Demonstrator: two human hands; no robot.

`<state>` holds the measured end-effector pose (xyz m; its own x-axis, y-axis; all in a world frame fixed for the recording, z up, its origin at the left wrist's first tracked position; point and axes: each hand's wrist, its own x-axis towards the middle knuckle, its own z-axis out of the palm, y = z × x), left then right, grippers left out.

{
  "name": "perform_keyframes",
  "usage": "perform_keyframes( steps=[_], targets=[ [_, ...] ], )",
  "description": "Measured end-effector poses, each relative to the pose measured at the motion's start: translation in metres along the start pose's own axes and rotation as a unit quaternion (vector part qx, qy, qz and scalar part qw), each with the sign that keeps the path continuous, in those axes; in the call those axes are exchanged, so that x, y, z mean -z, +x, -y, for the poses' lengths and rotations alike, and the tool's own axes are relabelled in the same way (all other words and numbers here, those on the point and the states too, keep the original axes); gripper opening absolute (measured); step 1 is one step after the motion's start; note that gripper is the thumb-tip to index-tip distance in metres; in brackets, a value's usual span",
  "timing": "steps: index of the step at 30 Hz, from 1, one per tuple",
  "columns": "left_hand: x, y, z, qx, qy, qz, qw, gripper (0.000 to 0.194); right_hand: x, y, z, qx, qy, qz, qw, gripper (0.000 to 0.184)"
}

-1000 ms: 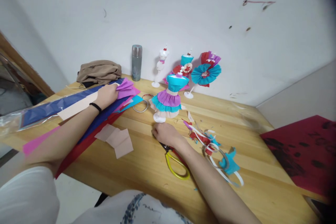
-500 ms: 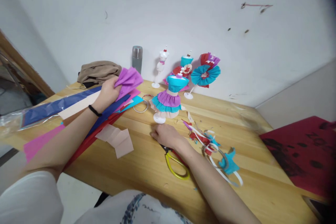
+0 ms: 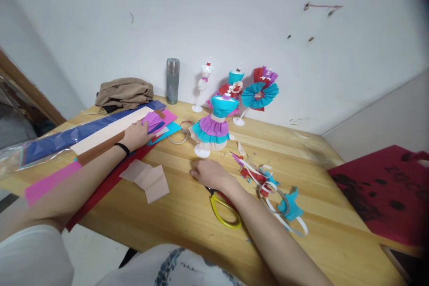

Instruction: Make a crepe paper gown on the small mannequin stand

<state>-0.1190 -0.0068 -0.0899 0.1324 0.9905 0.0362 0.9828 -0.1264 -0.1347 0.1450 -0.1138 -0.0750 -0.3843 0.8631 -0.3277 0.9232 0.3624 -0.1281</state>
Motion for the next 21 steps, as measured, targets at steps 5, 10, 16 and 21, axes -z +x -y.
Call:
perform_keyframes(
  steps=[5,10,16,21],
  targets=[
    [0.0,0.012,0.009,0.004,0.009,0.009,1.0,0.048,-0.003,0.001,-0.002,0.008,-0.008,-0.005,1.0,0.031],
    [0.0,0.011,0.004,0.019,0.014,-0.013,1.0,0.045,-0.004,0.001,-0.001,0.009,-0.012,-0.011,1.0,0.031],
    [-0.003,0.006,-0.013,0.008,0.018,-0.042,0.999,0.059,-0.004,0.001,-0.001,0.008,-0.011,-0.015,1.0,0.032],
    [-0.006,0.009,-0.015,0.003,-0.005,-0.043,0.999,0.051,-0.005,0.002,-0.001,0.007,-0.012,-0.019,1.0,0.032]
  ],
)
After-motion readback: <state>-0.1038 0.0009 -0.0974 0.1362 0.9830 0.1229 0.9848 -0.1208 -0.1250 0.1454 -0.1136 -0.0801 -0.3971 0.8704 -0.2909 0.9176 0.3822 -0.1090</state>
